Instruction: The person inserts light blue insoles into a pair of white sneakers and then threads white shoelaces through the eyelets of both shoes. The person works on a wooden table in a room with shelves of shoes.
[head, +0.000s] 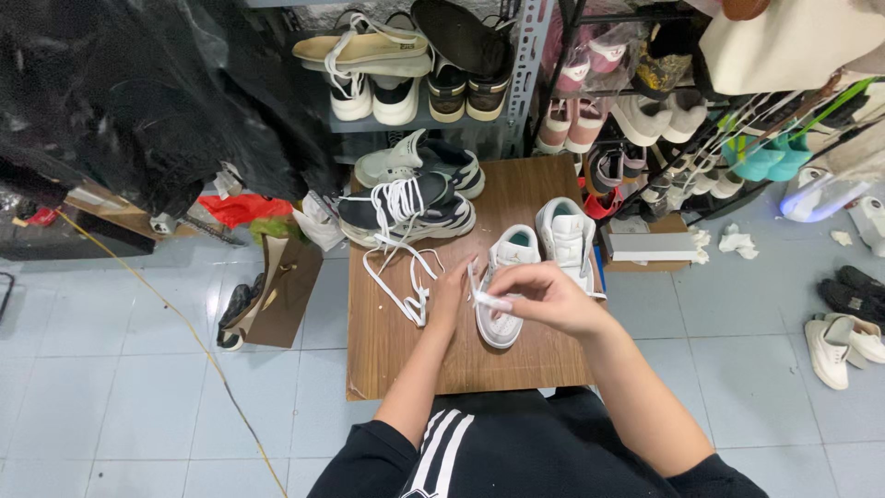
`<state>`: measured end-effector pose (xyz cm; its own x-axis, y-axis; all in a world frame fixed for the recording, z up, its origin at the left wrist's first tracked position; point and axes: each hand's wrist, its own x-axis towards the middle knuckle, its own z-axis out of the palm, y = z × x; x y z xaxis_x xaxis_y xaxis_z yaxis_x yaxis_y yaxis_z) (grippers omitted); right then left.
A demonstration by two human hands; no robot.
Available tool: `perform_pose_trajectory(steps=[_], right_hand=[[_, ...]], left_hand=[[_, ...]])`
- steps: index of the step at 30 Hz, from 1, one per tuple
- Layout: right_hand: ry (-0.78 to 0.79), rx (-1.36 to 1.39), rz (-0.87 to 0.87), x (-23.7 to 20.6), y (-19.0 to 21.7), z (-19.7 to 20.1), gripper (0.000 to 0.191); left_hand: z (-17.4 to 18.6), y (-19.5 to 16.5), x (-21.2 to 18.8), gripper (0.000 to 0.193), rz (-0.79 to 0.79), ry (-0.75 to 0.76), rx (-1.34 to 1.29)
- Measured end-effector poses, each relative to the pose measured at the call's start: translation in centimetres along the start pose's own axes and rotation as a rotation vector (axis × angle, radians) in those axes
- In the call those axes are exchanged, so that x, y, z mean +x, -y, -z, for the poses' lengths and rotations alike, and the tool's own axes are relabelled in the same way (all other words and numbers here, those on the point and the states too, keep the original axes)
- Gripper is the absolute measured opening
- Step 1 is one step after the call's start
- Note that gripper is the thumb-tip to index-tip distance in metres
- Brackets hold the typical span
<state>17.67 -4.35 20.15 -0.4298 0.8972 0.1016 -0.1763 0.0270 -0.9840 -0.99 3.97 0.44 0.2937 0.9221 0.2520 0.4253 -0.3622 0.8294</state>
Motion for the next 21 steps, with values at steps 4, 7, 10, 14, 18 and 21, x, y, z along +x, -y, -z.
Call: perform_pose_trajectory(steps=[4,7,10,14,18,21], right_hand=[[0.079,-0.002,0.039,0.9,0.0,-1.4,0.018],[0.184,-0.248,0.068,2.2,-0.9,-1.7,0.025],[0.031,-0.57,-0.065,3.1,-3.4,-0.5,0.028],[-0.285,-0.888,-0.231,2.9,-8.9,3.0,0.021],[-0.339,-1.092,-0.184,1.1,-14.1,5.1,0.017],[-0.361,-1.275,-0.087,0.6,-16.1,5.2,0.013]], left_hand=[[-1.5,1.2,-1.5,0.044,-0.06,-0.032,-0.053],[-2.9,2.3,-2.4,0.041,-0.042,-0.004,-0.414],[-4.8,2.6,-2.4,0.024,0.139,-0.087,-0.666],[-5.2,2.5,-2.2,0.017,0.251,-0.133,-0.746],[-4.3,2.5,-2.4,0.02,0.414,-0.044,-0.543],[-4.1,2.6,-2.6,0.02,0.41,0.008,-0.549]])
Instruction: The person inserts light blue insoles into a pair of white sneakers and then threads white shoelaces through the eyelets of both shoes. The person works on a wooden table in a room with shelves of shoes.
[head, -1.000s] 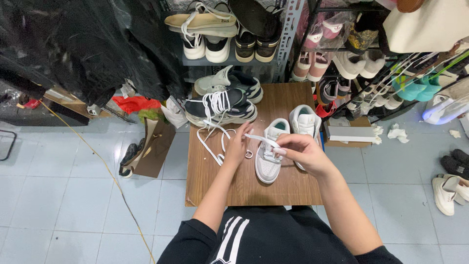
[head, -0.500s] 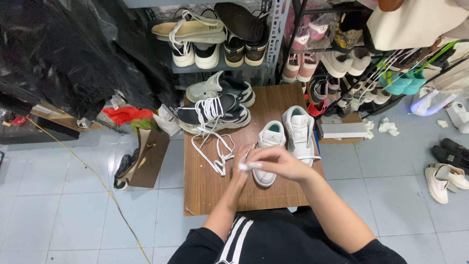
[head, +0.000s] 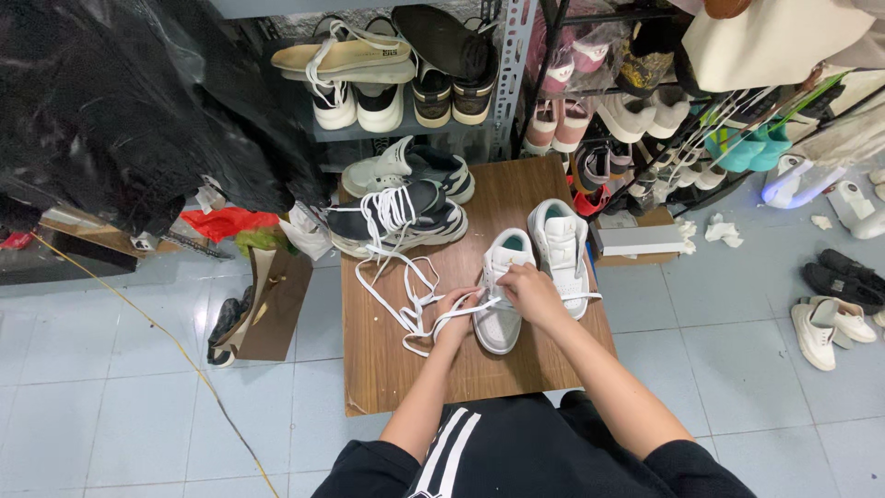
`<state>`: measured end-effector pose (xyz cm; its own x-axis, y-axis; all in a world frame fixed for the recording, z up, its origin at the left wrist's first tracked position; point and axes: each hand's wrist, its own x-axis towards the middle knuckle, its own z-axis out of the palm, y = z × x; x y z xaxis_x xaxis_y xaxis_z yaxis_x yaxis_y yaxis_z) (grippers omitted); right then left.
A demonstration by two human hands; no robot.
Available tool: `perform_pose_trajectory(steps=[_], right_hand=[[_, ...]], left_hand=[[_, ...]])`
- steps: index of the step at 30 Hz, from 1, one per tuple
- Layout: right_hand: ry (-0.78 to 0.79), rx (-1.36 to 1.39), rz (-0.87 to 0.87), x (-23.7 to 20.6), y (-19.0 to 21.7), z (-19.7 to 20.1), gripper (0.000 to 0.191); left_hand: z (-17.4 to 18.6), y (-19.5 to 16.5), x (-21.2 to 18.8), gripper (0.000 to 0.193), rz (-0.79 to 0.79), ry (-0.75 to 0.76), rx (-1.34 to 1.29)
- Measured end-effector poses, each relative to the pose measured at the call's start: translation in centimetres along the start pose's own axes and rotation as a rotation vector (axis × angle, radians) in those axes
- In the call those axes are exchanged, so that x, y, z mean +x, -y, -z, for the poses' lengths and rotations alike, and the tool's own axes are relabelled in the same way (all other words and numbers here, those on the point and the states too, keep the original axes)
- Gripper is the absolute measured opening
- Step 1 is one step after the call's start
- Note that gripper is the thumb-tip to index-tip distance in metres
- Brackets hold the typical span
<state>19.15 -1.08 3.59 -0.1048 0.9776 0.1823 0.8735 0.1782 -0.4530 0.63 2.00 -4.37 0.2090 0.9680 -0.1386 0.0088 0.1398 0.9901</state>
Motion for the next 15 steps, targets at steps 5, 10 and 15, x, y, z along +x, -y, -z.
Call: perform_pose_trajectory(steps=[5,10,15], right_hand=[[-0.095,-0.166,0.078,-0.2,1.0,-0.7,0.01],[-0.093,-0.167,0.048,-0.2,1.7,-0.7,0.014],[-0.108,-0.162,0.03,-0.4,1.9,-0.9,0.016]], left_hand=[[0.3,0.3,0.1,0.02,0.038,0.072,-0.049],[0.8,0.4,0.2,0.02,0.098,0.128,-0.022],[0.8,0.6,0.9,0.02,0.091,0.211,-0.015]])
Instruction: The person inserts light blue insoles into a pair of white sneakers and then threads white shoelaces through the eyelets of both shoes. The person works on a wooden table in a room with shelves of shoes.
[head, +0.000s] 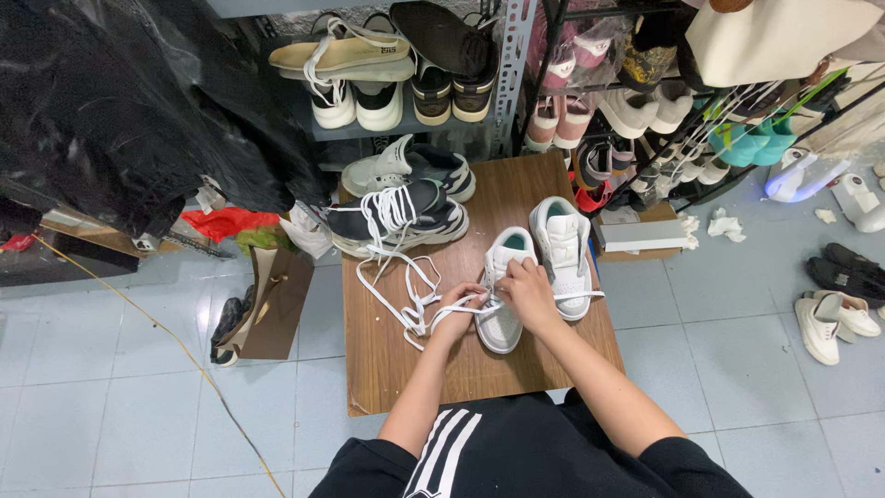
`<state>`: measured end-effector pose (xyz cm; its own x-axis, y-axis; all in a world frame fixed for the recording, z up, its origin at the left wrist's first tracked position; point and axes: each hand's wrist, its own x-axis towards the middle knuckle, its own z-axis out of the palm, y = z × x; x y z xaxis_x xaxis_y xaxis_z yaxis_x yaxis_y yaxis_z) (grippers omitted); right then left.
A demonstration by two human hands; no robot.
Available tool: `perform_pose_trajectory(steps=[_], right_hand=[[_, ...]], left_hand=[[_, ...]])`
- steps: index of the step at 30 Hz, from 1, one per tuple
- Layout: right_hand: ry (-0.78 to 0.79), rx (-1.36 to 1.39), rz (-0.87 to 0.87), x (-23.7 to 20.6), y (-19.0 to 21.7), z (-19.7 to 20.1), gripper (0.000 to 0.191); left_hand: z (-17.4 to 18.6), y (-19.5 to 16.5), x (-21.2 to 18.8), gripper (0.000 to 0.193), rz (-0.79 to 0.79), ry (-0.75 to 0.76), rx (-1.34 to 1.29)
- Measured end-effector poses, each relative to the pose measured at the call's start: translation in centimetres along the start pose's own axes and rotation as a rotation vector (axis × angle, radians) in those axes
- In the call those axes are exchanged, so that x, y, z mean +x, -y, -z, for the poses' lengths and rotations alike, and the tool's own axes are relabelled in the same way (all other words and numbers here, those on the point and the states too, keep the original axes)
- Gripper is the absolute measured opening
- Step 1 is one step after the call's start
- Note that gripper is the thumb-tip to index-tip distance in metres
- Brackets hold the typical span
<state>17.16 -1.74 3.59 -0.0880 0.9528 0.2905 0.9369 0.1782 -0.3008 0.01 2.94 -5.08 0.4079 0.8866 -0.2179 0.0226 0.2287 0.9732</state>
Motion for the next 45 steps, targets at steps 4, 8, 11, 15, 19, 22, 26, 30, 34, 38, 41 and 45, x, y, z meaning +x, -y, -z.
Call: perform_pose_trajectory(steps=[4,8,11,15,19,22,26,30,34,38,41,45], right_hand=[[-0.001,-0.006,-0.021,0.0,0.2,-0.1,0.017],[-0.033,-0.026,-0.028,-0.2,0.4,-0.4,0.015],[-0.047,0.004,-0.038,-0.4,0.5,-0.6,0.015],[-0.063,0.018,-0.048,-0.7,0.4,-0.9,0.017],[-0.074,0.043,-0.064,-0.8,0.2,-1.4,0.018],[-0.087,0.04,-0.075,-0.8,0.2,-1.8,0.016],[-0.146,0.05,-0.061,-1.1,0.4,-1.8,0.012],[-0.152,0.052,-0.004,-1.5,0.2,-1.6,0.011],[-0.156,0.043,0.077,-1.7,-0.7,-1.6,0.01],[-0.196,0.135,0.133,-2.7,-3.4,-0.5,0.014],[-0.297,0.074,0.016,-4.2,-8.1,3.1,0.018],[-0.583,-0.045,-0.214,-8.6,-15.4,9.3,0.016]], left_hand=[[0.2,-0.4,0.9,0.027,-0.037,0.02,0.038],[-0.5,-0.5,1.2,0.029,-0.064,-0.014,-0.16],[-2.1,-0.3,1.0,0.021,0.067,-0.167,-0.296],[-3.0,0.2,0.5,0.017,0.104,-0.222,-0.435],[-3.1,0.4,0.5,0.017,0.129,-0.177,-0.441],[-3.8,0.3,0.6,0.017,0.038,-0.226,-0.368],[-4.4,0.2,-0.1,0.022,-0.187,-0.313,0.154],[-4.3,-0.2,-0.9,0.026,-0.386,-0.333,0.616],[-4.5,-0.6,-0.6,0.034,-0.367,-0.282,0.679],[-4.7,-0.1,-0.7,0.032,-0.324,-0.306,0.689],[-4.5,0.3,-0.8,0.031,-0.357,-0.29,0.663],[-4.1,0.3,-0.7,0.031,-0.342,-0.269,0.632]])
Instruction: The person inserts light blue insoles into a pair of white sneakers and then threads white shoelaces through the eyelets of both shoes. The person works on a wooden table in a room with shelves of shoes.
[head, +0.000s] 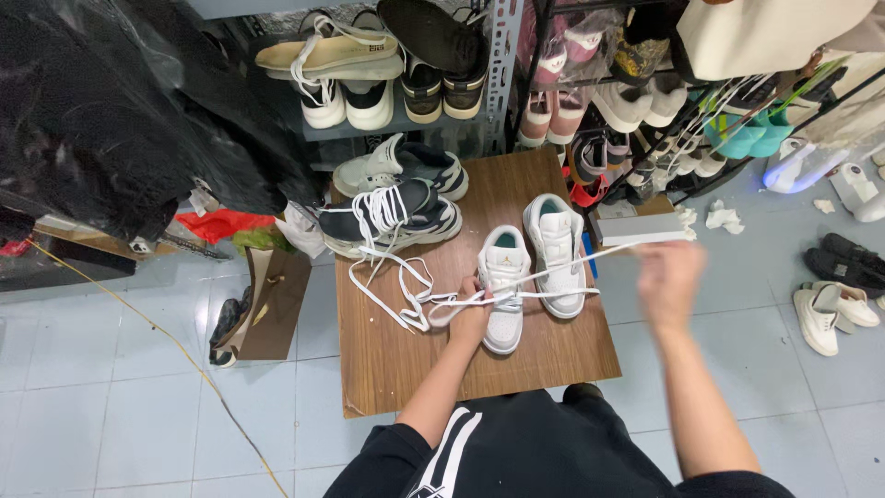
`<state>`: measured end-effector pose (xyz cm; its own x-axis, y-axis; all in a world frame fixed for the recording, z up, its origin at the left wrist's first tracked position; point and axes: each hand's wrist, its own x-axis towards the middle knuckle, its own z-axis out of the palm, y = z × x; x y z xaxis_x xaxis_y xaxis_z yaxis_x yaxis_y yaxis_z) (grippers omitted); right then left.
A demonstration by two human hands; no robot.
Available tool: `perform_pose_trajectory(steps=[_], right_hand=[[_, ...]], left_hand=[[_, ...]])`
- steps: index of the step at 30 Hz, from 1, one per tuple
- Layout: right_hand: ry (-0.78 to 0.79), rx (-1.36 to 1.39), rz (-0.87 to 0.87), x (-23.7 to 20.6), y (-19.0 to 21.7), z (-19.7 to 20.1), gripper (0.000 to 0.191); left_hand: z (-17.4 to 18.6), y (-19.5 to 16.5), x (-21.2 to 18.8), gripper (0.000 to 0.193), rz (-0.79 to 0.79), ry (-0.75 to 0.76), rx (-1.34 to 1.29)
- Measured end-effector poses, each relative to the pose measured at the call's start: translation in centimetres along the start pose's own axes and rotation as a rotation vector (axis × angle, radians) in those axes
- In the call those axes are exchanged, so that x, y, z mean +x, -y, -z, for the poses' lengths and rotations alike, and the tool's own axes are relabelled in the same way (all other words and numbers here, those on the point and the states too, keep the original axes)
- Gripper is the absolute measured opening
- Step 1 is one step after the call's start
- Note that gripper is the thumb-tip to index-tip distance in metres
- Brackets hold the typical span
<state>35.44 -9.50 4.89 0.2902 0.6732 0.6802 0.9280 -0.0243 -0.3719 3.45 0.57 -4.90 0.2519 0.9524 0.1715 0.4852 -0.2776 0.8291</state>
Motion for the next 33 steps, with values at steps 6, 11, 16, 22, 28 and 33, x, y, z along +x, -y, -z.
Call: perform_pose_trajectory(steps=[6,11,16,22,28,33], right_hand=[[-0.608,0.061,-0.485,3.5,-12.9,9.2,0.016],[-0.232,-0.046,-0.443,2.2,-13.0,9.3,0.056],[0.063,0.144,-0.349,1.1,-3.3,3.0,0.045],[0.596,0.359,0.054,0.3,9.7,-4.9,0.028],[0.69,0.163,0.149,-0.1,13.8,-7.5,0.018],[0.642,0.144,0.19,-0.4,14.0,-7.6,0.023]], left_hand=[[0.9,0.0,0.6,0.037,0.07,0.07,0.006],[3.3,0.3,2.3,0.025,0.409,0.307,-0.277],[5.0,-0.5,2.7,0.023,0.022,0.093,-0.078],[5.9,0.4,4.2,0.021,-0.184,0.355,0.105],[5.1,1.3,6.7,0.028,-0.064,0.583,-0.03],[5.6,-0.5,6.3,0.036,0.104,0.6,0.123]])
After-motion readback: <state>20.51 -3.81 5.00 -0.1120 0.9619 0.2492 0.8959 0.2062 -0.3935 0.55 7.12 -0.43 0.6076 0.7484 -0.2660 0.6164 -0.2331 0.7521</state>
